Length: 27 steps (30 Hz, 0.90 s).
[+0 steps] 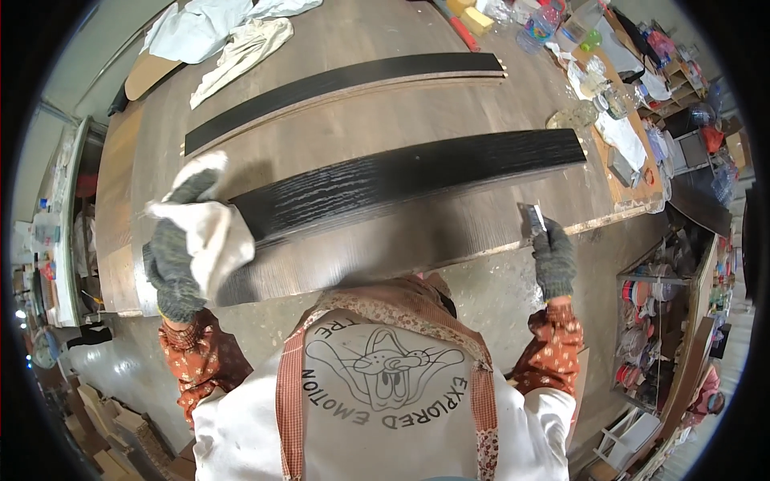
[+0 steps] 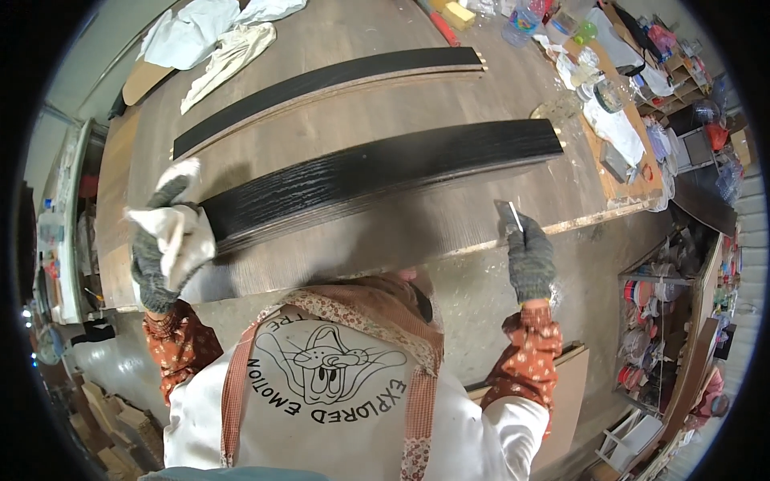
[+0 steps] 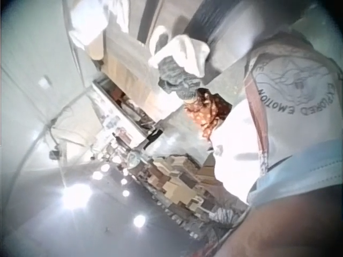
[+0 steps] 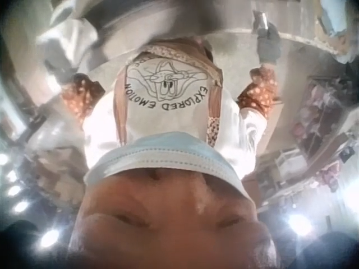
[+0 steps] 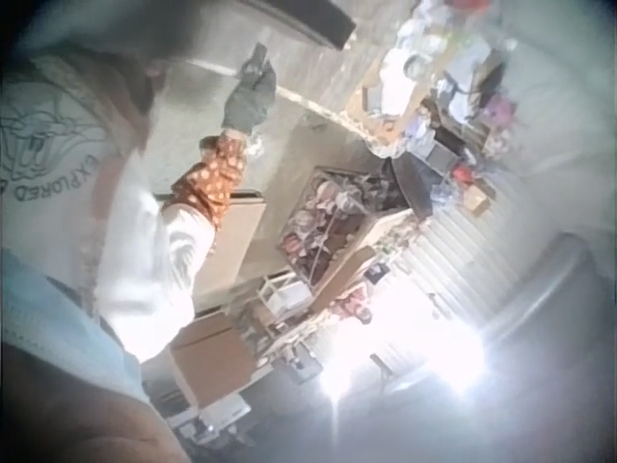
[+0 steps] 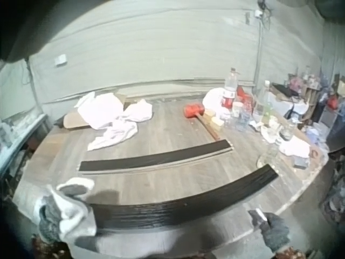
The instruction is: The person wipes multiple dark wood furniture slats with a white cloth, applying a liquid from a small bottle, and handles them one at a time on a workbench.
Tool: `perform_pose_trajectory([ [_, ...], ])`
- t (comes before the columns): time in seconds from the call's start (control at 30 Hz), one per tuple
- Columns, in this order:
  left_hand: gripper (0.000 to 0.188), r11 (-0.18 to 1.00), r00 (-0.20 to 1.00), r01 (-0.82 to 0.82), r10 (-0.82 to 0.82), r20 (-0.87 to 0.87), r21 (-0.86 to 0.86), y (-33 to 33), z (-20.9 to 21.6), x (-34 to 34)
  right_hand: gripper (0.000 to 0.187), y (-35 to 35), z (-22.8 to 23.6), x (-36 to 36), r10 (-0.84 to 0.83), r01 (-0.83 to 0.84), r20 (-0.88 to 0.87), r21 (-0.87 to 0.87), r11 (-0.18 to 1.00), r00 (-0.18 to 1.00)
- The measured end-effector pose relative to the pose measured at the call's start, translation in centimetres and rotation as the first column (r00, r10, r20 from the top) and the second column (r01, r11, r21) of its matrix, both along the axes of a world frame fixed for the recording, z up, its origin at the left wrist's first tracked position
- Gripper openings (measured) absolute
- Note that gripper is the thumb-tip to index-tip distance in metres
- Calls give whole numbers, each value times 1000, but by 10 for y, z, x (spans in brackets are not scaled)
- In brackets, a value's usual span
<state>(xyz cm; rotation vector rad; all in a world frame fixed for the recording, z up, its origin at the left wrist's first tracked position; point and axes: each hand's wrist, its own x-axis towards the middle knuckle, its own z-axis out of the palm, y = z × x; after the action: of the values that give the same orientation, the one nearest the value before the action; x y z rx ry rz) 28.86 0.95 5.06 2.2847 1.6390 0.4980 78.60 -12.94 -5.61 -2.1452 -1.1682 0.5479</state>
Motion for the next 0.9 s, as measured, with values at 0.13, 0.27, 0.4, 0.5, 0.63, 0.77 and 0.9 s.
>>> perform_pose_trajectory([
  [0.13,35,852,920,374,-291,-261,367,-2,16,10,20,8,64,-58,-94,73,18,486,871,995],
  [0.27,37,746,851,522,-425,-309,413,6,28,19,21,59,120,-127,154,-473,650,349,809,744],
  [0.4,37,708,809,569,-391,-440,417,1,45,34,23,91,106,-137,171,-470,793,160,868,584],
  [0.5,25,845,899,427,-358,-252,323,4,30,28,22,92,113,-169,206,-524,881,55,850,426],
  [0.63,19,931,961,242,-268,65,273,6,17,25,24,92,116,-164,209,-551,935,-17,834,287],
  [0.77,21,895,962,162,-237,134,415,0,12,11,37,83,127,-199,373,-584,896,-173,793,242],
  [0.9,29,939,957,249,-277,91,238,7,-8,-7,33,104,136,-169,469,-475,780,-255,842,414],
])
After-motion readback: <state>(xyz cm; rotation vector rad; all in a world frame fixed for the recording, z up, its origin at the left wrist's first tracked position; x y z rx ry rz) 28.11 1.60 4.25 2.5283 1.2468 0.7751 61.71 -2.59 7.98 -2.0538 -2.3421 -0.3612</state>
